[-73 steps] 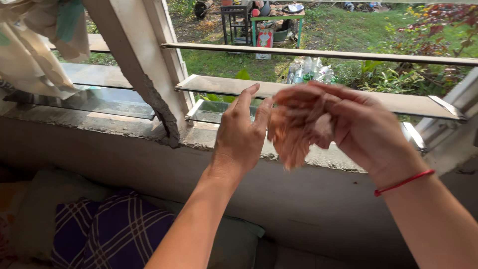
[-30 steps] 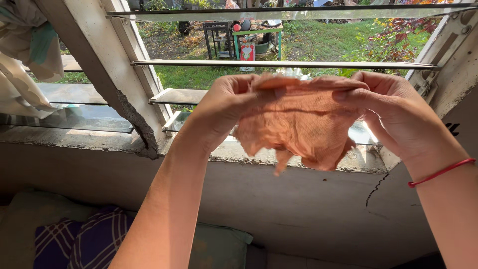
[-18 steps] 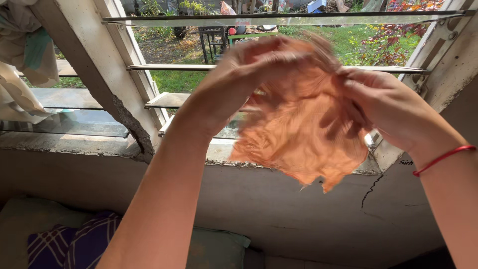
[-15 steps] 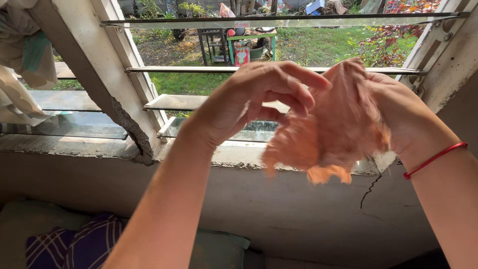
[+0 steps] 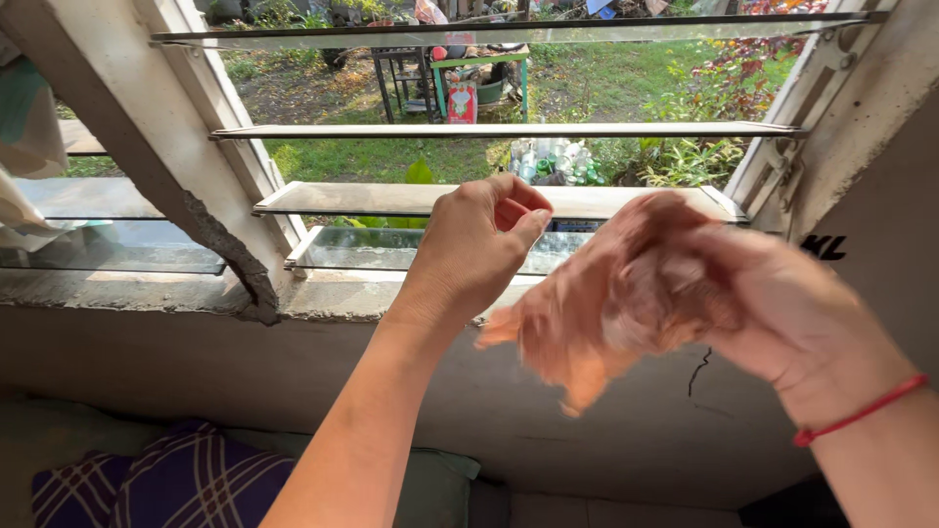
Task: The person folds a towel and places it on a bed, then wets a cloth in a metal pot and wipes the window sill and glass panes. The person repeatedly wipes the window surfaces with the cloth.
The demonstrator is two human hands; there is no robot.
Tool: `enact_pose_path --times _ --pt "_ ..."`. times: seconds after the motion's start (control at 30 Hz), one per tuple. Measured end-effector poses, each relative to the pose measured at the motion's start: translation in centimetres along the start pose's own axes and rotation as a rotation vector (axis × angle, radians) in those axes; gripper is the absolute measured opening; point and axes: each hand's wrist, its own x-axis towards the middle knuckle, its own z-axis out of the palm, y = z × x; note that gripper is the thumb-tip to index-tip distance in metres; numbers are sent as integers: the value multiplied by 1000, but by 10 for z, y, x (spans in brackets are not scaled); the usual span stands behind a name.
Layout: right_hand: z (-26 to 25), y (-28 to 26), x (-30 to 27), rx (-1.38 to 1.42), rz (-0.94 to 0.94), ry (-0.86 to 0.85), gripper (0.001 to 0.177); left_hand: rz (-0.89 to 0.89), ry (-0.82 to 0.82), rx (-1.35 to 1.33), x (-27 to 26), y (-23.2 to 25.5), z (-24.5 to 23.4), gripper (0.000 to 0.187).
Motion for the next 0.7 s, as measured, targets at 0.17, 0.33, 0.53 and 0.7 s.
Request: enact_pose_path --times 0.17,0.33,0.53,0.7 --pt "-7 -28 -9 -274 -272 322 28 278 316 389 -8 -11 1 29" --pt "-13 3 27 -1402 -250 389 43 348 315 797 17 -45 -15 63" --pt "-22 60 85 -1947 -331 254 67 301 248 791 24 -69 -17 73" --pt "35 96 126 -2234 -341 -33 57 326 238 757 29 -66 -24 67"
